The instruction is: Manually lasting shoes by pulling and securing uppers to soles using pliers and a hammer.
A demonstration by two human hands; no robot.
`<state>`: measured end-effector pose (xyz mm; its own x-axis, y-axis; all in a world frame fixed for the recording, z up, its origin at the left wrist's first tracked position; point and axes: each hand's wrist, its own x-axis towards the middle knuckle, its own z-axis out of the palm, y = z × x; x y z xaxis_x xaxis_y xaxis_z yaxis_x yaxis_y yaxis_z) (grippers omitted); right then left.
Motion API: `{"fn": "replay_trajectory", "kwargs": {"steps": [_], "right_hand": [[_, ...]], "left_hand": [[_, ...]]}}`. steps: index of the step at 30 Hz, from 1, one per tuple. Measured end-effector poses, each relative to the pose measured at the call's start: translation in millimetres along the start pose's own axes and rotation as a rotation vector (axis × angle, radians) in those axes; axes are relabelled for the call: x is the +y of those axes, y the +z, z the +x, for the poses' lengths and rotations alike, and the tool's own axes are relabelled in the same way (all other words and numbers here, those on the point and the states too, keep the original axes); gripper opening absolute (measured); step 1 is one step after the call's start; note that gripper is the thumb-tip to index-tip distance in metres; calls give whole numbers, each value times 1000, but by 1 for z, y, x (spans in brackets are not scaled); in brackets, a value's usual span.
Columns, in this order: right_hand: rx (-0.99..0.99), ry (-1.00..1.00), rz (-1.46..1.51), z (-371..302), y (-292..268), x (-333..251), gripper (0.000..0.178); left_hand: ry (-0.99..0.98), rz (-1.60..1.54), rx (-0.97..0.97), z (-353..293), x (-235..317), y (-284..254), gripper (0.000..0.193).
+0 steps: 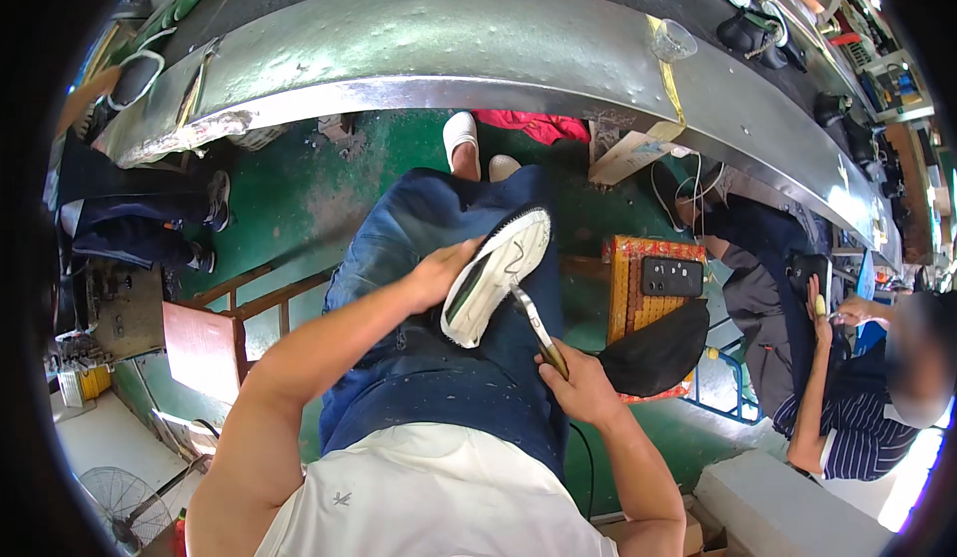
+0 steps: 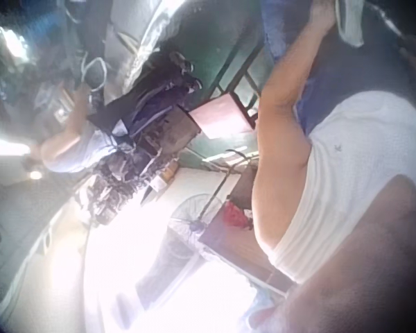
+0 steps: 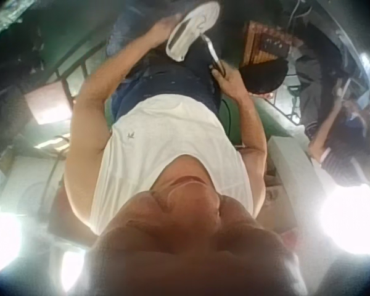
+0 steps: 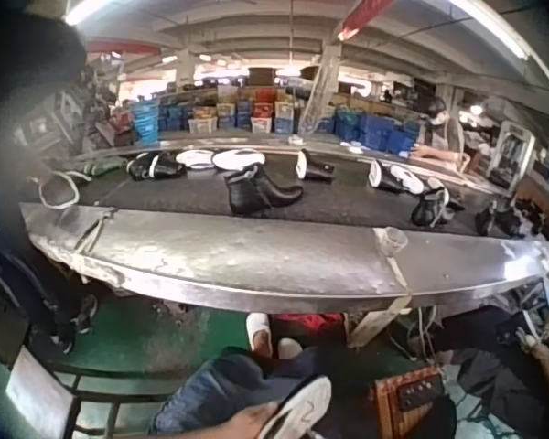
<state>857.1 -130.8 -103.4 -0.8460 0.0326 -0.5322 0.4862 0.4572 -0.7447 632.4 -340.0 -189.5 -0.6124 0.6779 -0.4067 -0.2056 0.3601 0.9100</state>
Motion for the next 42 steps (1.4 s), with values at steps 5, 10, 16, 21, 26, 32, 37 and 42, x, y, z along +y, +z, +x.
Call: {"fn": "replay_trajectory", "kwargs": {"steps": [5,10,16,21,26,32,37,42], "right_hand": [[-58,-126,-186,8,-19,-20,57],[-107,-219,-349,27,-29,-44,61],[-335,-25,-428,47,-54,-95,47],[-434,-9,-597,76,-58,-95,33],[-110,-76,-294,93,3,-55,28],[-88,61,61,85,31,-36,27],[-20,-279,-533,104,-35,-59,31],[-221,7,-86,118,-32,-64,21]], "left_hand": [[140,-146,111,-11,-68,28,59],[145,83,195,-17,-63,28,58],[177,172,204,-28,-50,29,62],[157,71,92,-32,-54,21,76],[111,-480,53,-25,-49,10,86],[131,-274,138,-11,-41,7,82],[74,-351,138,-12,-40,11,82],[2,-252,206,-13,-33,10,76]]}}
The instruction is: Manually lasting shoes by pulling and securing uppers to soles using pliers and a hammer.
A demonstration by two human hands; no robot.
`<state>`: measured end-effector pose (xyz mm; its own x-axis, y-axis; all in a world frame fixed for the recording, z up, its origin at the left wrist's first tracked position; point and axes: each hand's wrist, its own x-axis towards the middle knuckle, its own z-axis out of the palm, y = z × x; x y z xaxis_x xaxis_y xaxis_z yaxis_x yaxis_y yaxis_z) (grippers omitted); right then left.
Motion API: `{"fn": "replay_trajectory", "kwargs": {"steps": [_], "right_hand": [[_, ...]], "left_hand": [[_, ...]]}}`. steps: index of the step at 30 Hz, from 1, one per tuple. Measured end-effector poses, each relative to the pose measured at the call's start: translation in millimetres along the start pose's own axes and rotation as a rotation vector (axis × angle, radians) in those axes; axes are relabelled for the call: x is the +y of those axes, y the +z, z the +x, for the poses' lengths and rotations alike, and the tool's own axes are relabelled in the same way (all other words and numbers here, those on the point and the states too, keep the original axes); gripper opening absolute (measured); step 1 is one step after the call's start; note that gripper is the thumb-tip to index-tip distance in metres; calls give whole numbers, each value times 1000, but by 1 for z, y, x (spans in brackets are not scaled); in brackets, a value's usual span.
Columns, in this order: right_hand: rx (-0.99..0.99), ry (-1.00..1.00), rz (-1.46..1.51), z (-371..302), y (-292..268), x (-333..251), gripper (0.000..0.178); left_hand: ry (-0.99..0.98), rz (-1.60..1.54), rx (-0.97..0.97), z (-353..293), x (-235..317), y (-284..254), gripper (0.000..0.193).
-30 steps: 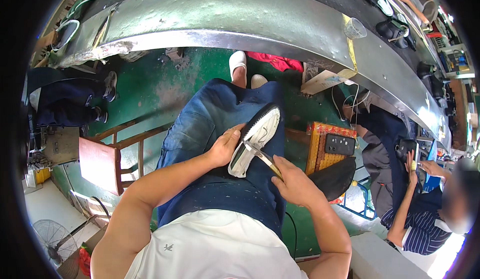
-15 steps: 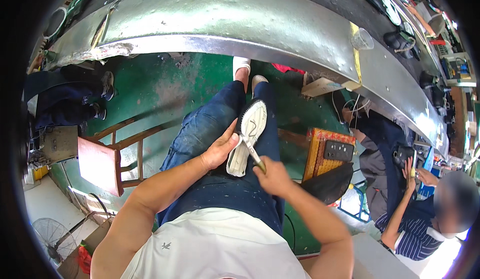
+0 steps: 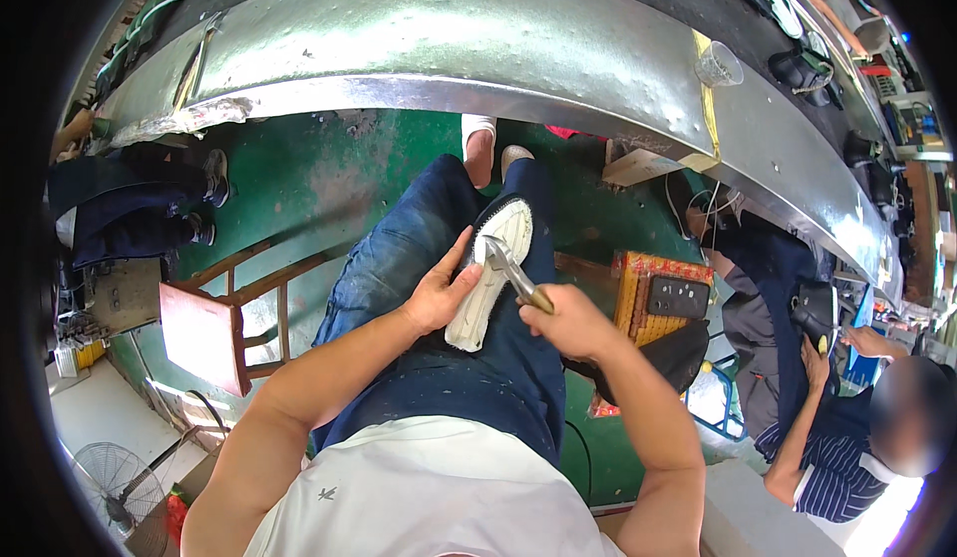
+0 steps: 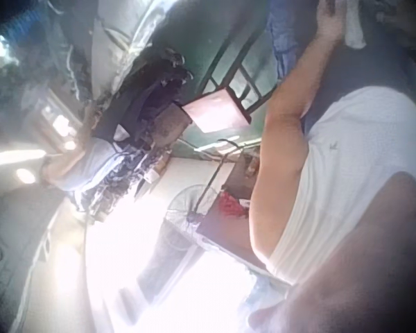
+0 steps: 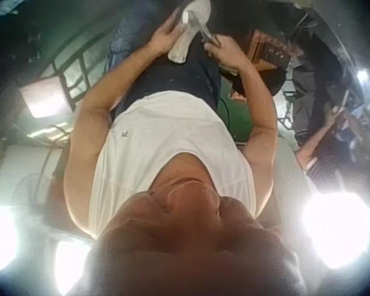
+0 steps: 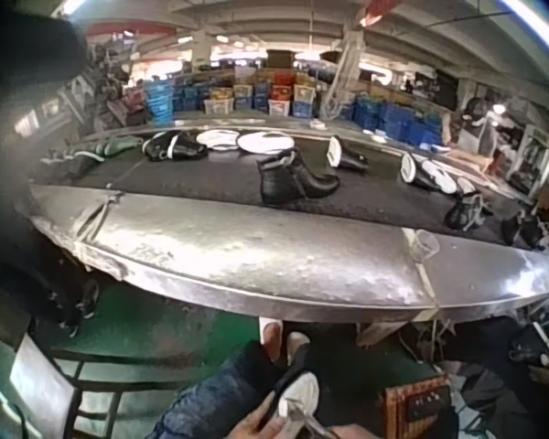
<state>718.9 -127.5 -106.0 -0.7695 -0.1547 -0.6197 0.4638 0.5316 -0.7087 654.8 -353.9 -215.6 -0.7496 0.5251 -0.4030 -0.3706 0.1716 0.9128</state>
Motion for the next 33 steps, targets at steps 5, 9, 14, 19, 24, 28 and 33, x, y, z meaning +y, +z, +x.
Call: {"fn": "replay_trajectory", "kwargs": {"steps": [5,9,14,19,24,28,33], "right_hand": [[-86,149,391,3,2,9,26],[-39,75,523,13,25,6,22],[209,25,498,21,88,41,22],[-181,79,1161,12,69,82,29],[-326,105,1011,-18,11,70,37],[111,96,540,-15,-1,41,40],[180,-55,118,18,-10,20,47]], "left_hand": [[103,138,14,-4,11,0,75],[104,133,-6,-6,18,-6,75],[268,472,7,-8,24,-7,70],[366,702,-34,-11,40,-2,63],[248,832,-60,-12,48,7,54],[267,847,-33,-11,48,11,51],[189,854,-136,-13,53,11,52]]}}
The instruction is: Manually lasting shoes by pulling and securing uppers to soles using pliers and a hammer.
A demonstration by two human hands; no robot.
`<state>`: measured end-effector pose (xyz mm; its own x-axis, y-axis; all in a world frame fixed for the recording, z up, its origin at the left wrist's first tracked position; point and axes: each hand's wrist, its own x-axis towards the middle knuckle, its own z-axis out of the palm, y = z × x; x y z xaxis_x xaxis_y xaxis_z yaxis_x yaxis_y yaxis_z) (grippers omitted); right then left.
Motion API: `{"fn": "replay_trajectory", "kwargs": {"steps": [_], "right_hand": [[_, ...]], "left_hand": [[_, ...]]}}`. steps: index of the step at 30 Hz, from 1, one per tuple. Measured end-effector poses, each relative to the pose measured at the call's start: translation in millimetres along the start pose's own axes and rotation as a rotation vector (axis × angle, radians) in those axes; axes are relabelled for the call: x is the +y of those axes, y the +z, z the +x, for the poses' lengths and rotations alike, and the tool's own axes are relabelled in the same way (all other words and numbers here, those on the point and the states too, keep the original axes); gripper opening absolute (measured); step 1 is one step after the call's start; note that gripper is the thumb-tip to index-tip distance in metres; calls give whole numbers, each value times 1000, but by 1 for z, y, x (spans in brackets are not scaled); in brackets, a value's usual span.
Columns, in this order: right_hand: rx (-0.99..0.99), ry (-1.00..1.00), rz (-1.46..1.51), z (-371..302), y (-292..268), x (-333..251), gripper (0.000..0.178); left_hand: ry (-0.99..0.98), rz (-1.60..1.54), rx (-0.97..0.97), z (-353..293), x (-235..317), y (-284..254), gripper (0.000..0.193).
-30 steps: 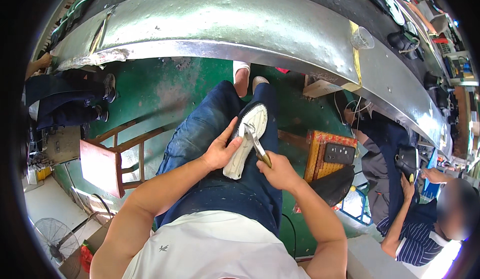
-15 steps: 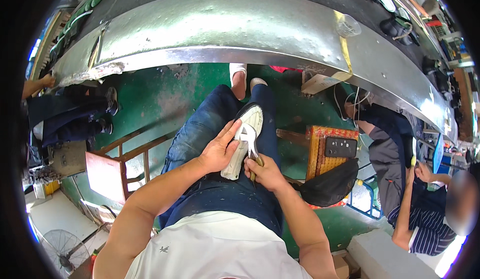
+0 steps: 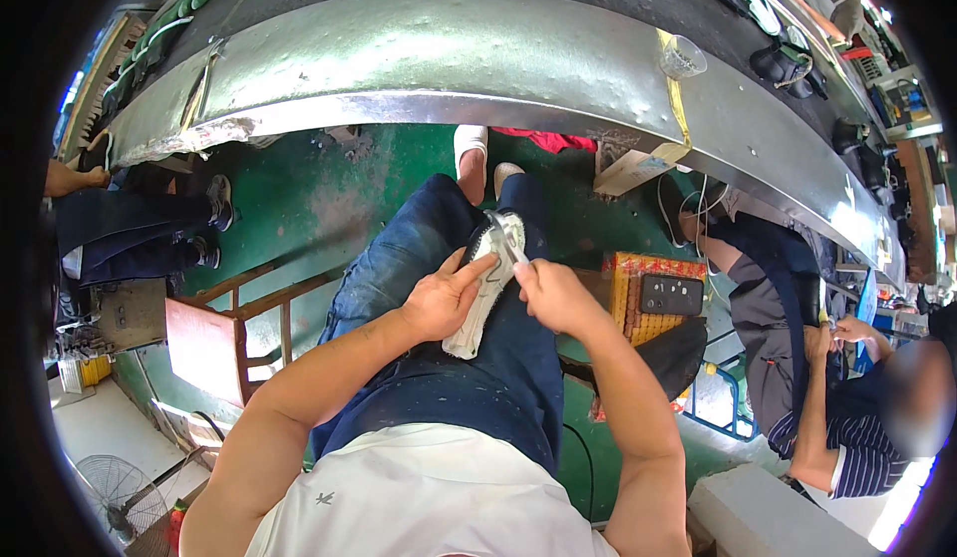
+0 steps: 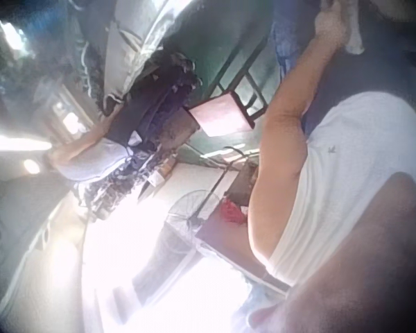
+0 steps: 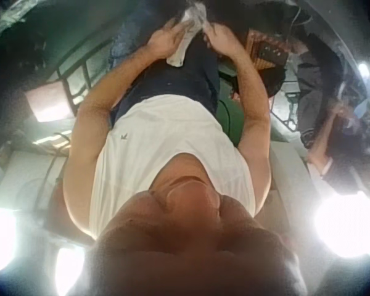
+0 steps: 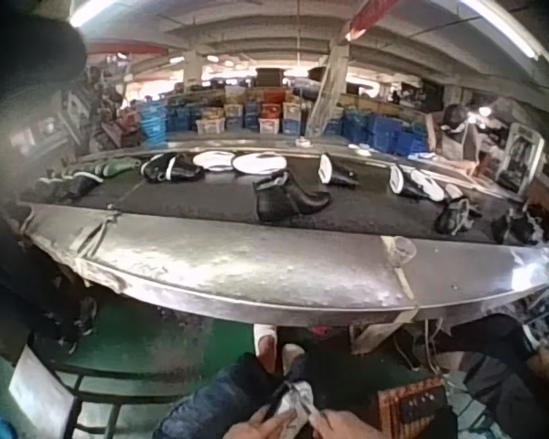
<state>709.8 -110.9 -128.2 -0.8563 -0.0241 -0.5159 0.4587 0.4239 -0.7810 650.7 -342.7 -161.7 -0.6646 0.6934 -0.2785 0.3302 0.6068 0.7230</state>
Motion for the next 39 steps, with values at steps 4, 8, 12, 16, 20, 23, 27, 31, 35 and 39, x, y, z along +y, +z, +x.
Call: {"fn": "replay_trajectory", "kwargs": {"steps": [4,8,12,16,20,23,27,31,35,39], "right_hand": [[-35,-30,-108,8,-8,-3,49],[-55,32,-53,8,-7,-3,46],[53,-65,33,2,4,0,42],[-7,-244,-422,-14,19,7,40],[112,-251,-371,-31,31,10,40],[144,-283,-428,-36,39,11,39],[92,-219,-506,-40,40,12,39],[71,-168,-451,-50,37,10,40],[105,-372,-205,-66,53,10,40],[-12,-60,-328,-64,55,30,36]], "left_hand": [[28,35,-37,-2,-2,-8,54],[7,107,-79,-3,-5,-6,65],[-82,-106,46,-5,-5,8,87],[-109,-139,114,-5,-8,14,85],[-209,-125,32,0,-6,13,82],[-197,-176,8,-1,-9,11,89],[-22,-477,-264,-20,-37,5,107],[-6,-605,-265,-33,-56,17,115],[-25,-562,-232,-34,-50,20,116],[-41,-488,-268,-29,-37,3,121]]}}
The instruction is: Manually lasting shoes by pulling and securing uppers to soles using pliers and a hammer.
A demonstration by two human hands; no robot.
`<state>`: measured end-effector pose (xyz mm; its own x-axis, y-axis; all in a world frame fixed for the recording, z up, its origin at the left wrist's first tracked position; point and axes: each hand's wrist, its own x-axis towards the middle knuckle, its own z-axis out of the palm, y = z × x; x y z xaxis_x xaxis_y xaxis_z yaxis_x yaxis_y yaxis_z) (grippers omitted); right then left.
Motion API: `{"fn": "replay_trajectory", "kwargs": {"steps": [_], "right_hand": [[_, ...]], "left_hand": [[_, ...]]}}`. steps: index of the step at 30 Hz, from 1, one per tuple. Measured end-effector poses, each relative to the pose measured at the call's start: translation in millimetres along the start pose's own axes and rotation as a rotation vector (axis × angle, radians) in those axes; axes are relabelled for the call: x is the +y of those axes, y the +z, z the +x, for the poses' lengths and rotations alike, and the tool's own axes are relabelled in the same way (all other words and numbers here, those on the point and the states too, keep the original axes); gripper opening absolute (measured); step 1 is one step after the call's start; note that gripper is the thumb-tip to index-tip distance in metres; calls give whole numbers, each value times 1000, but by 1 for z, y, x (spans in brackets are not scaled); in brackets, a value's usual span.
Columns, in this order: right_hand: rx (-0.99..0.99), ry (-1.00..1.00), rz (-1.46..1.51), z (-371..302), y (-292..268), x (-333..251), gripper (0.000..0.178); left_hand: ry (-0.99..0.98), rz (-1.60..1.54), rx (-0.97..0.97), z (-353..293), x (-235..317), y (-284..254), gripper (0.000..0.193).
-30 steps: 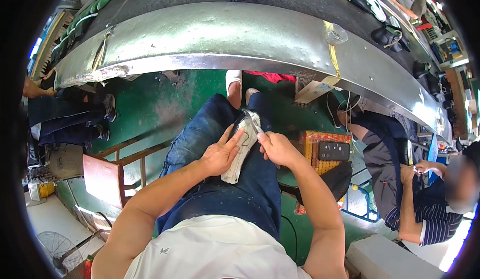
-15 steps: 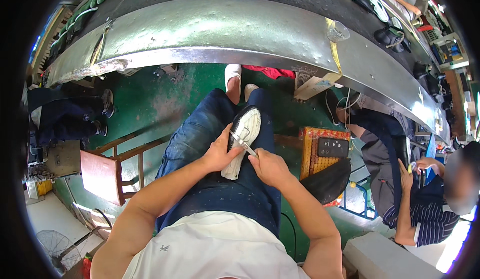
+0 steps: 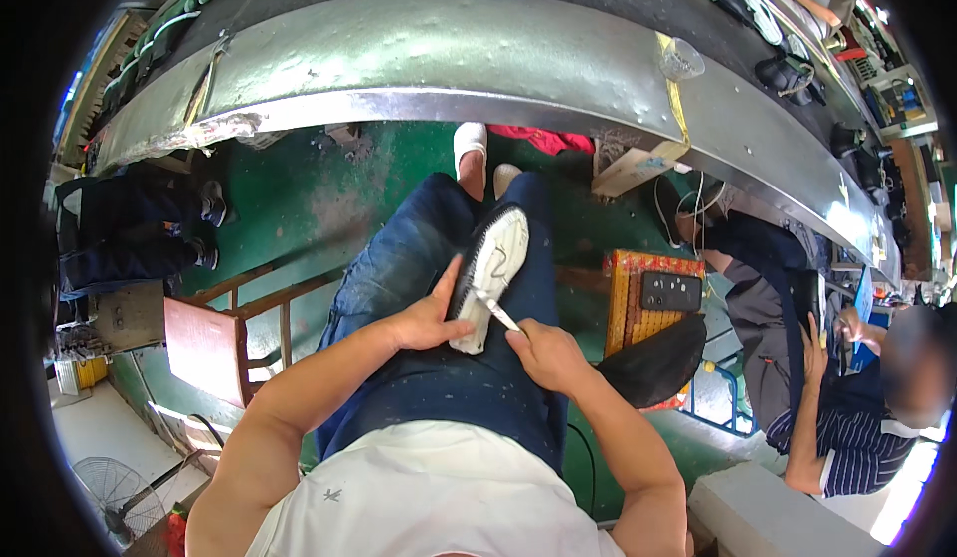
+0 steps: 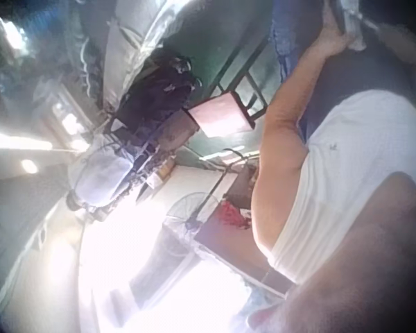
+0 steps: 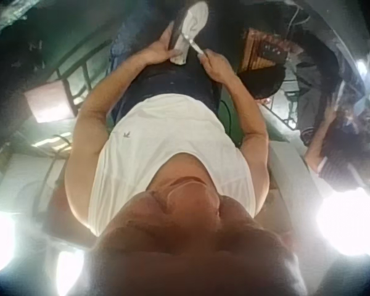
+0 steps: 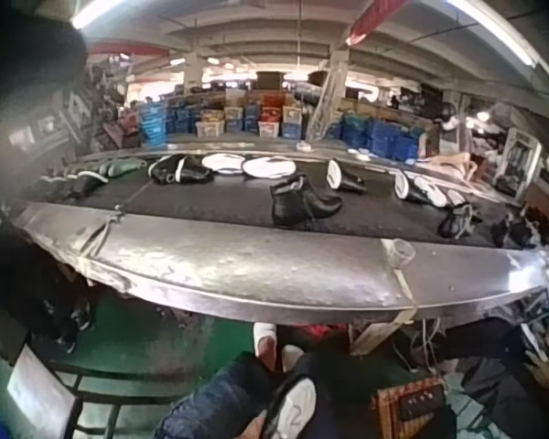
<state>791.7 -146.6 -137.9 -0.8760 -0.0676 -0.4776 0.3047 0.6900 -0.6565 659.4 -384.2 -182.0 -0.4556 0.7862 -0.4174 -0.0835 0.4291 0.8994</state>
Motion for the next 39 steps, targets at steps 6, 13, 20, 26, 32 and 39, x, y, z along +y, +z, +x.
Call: {"fn": "replay_trajectory", "kwargs": {"steps": [6,13,20,26,32,39], "right_hand": [[141,83,755,-11,24,40,50],[197,84,670,1,-25,18,45],[539,-339,-138,71,-166,-47,39],[693,-348,-162,176,-260,-93,32],[501,-128,662,250,-348,-101,25],[620,333,-384,372,-502,-82,36]], "left_hand": [[-39,-65,178,51,4,-14,98],[-52,-672,111,46,43,-61,70],[142,-409,459,4,192,-249,79],[150,1084,769,127,312,-424,80],[5,1678,728,259,222,-454,81],[-3,1111,471,246,200,-431,65]]}}
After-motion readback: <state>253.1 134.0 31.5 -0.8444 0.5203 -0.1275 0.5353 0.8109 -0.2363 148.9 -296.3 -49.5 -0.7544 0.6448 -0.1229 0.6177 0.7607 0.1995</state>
